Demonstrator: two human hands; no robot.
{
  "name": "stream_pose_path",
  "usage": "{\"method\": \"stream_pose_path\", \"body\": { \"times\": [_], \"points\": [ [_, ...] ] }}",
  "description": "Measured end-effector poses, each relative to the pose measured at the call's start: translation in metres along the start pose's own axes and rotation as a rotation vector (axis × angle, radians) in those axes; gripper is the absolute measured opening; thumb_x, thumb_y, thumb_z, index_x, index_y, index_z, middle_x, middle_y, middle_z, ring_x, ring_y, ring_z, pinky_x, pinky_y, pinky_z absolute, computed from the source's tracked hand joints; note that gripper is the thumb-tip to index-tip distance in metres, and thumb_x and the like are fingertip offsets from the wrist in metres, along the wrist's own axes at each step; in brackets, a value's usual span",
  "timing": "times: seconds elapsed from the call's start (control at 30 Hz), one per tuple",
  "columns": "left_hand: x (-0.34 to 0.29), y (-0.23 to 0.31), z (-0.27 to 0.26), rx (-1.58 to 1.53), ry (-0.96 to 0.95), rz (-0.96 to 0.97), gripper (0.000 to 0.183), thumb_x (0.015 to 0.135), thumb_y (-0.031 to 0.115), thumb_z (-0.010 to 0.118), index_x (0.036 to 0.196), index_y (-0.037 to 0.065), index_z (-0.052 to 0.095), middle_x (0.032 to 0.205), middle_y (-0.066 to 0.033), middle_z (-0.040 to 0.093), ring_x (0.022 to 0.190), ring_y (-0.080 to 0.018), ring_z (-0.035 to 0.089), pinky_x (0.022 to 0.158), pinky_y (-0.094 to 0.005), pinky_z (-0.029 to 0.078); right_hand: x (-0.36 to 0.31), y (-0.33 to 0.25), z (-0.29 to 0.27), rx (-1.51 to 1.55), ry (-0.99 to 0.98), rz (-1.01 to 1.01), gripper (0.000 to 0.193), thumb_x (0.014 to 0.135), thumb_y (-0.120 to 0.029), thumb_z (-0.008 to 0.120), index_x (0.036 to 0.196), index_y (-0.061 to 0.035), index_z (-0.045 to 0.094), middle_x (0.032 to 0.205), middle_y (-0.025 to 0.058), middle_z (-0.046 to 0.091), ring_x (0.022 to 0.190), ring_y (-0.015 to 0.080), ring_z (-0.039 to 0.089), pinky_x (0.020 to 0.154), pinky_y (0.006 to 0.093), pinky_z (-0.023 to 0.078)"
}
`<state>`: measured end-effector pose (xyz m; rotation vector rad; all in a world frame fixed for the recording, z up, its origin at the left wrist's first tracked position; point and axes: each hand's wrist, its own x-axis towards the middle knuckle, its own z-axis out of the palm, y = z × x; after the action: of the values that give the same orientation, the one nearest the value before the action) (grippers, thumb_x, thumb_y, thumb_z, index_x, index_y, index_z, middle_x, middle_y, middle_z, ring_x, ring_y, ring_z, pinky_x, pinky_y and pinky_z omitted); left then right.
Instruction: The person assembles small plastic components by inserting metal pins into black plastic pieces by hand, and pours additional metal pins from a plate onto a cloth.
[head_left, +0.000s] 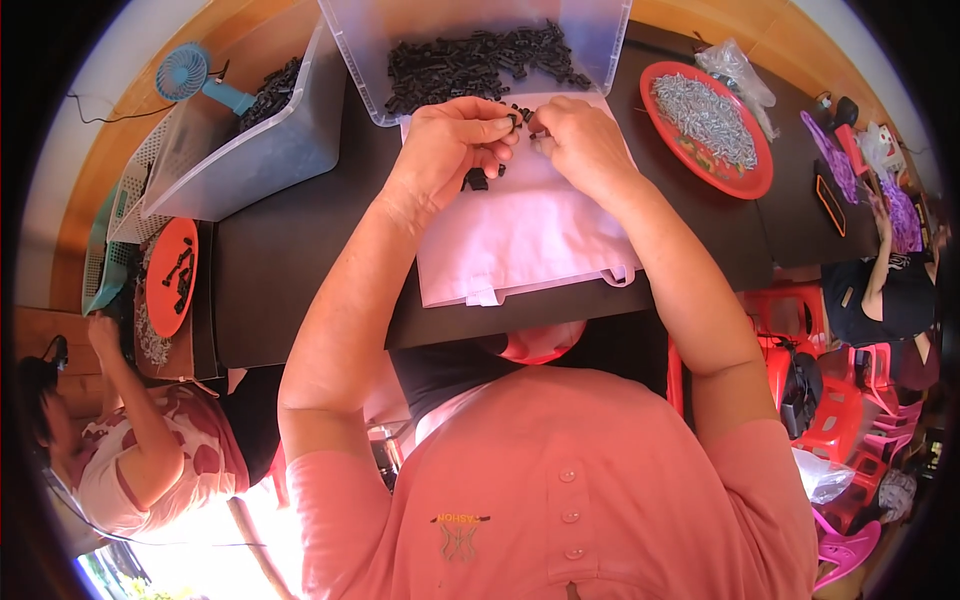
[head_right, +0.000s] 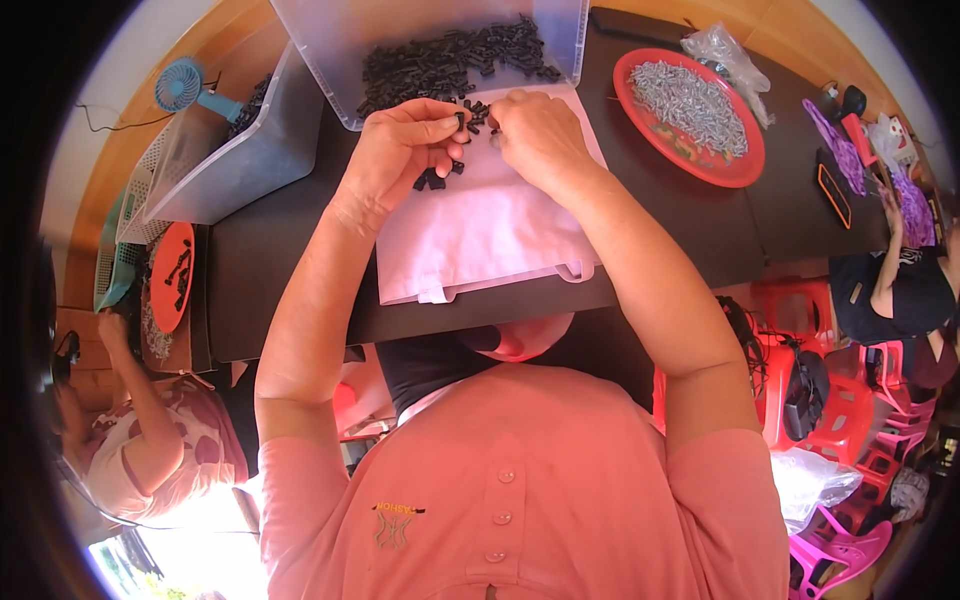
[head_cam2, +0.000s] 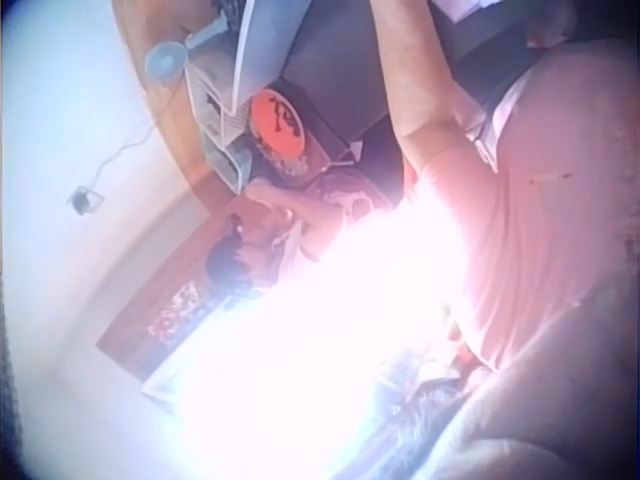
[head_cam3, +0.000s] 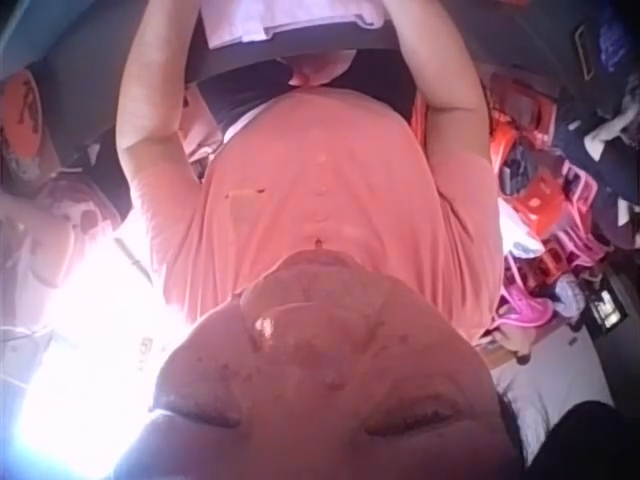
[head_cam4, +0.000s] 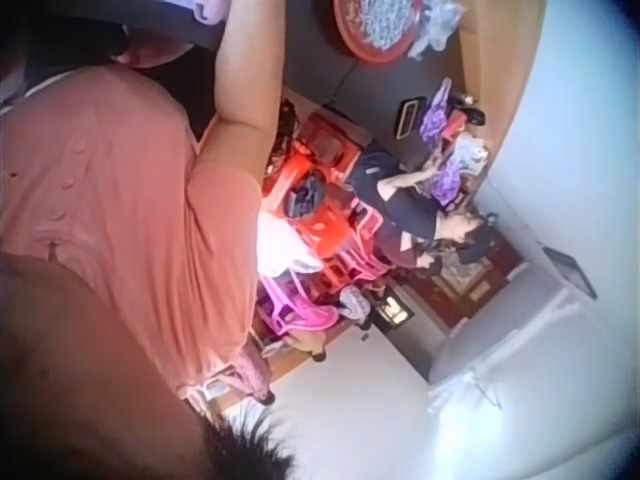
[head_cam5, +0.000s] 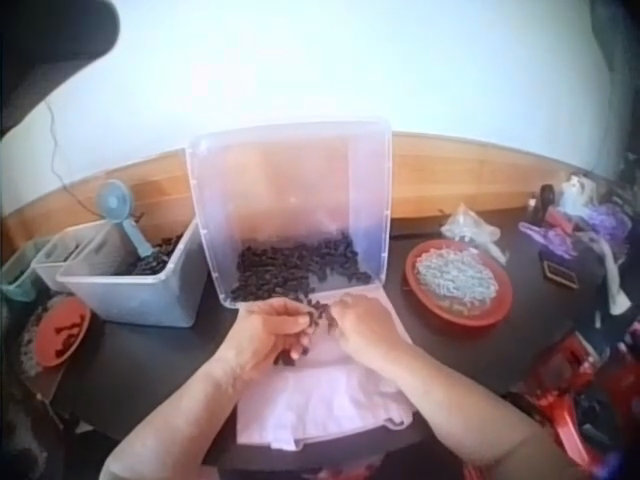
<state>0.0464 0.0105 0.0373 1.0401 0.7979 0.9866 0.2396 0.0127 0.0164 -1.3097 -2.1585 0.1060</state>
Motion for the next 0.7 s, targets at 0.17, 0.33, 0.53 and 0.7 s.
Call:
{"method": "stream_pose_path", "body": {
  "times": [0.17,0.33,0.53,0.7],
  "points": [
    [-0.001,0.001,-0.001,0.007,-0.037,-0.011,0.016,0.090,0.003,0.061,0.102,-0.008,0.062,0.086,-0.0130,0.065,0.071,-0.0188,0.062,0.057,-0.0278,0.049,0.000,-0.001,0.000,-0.226,-0.115,-0.044,0.013,0.077,-0.012,0.066,0.087,-0.0058,0.070,0.091,0.0099,0.065,0.093,0.0296,0.061,0.078,0.0419,0.047],
    [0.004,-0.003,-0.006,-0.068,-0.107,-0.034,0.018,0.090,0.004,0.060,0.104,-0.008,0.061,0.088,-0.0137,0.064,0.072,-0.0202,0.062,0.058,-0.0301,0.049,-0.001,-0.001,0.002,-0.218,-0.094,-0.062,0.013,0.077,-0.011,0.063,0.088,-0.0054,0.069,0.091,0.0100,0.065,0.093,0.0295,0.061,0.079,0.0416,0.046],
    [0.006,-0.005,-0.008,-0.106,-0.154,-0.065,0.018,0.092,0.007,0.059,0.103,-0.007,0.060,0.090,-0.0128,0.063,0.073,-0.0196,0.060,0.059,-0.0313,0.048,-0.001,0.000,0.007,-0.216,-0.050,-0.070,0.010,0.078,-0.010,0.064,0.086,-0.0054,0.068,0.087,0.0094,0.064,0.089,0.0281,0.061,0.078,0.0397,0.047],
    [0.007,-0.006,-0.008,-0.133,-0.159,-0.071,0.017,0.092,0.007,0.059,0.102,-0.007,0.059,0.090,-0.0124,0.063,0.074,-0.0193,0.059,0.059,-0.0310,0.048,0.003,0.009,0.001,0.330,0.011,0.127,0.007,0.083,-0.008,0.065,0.088,-0.0028,0.066,0.084,0.0058,0.065,0.081,0.0190,0.062,0.075,0.0318,0.048]
  ]
}}
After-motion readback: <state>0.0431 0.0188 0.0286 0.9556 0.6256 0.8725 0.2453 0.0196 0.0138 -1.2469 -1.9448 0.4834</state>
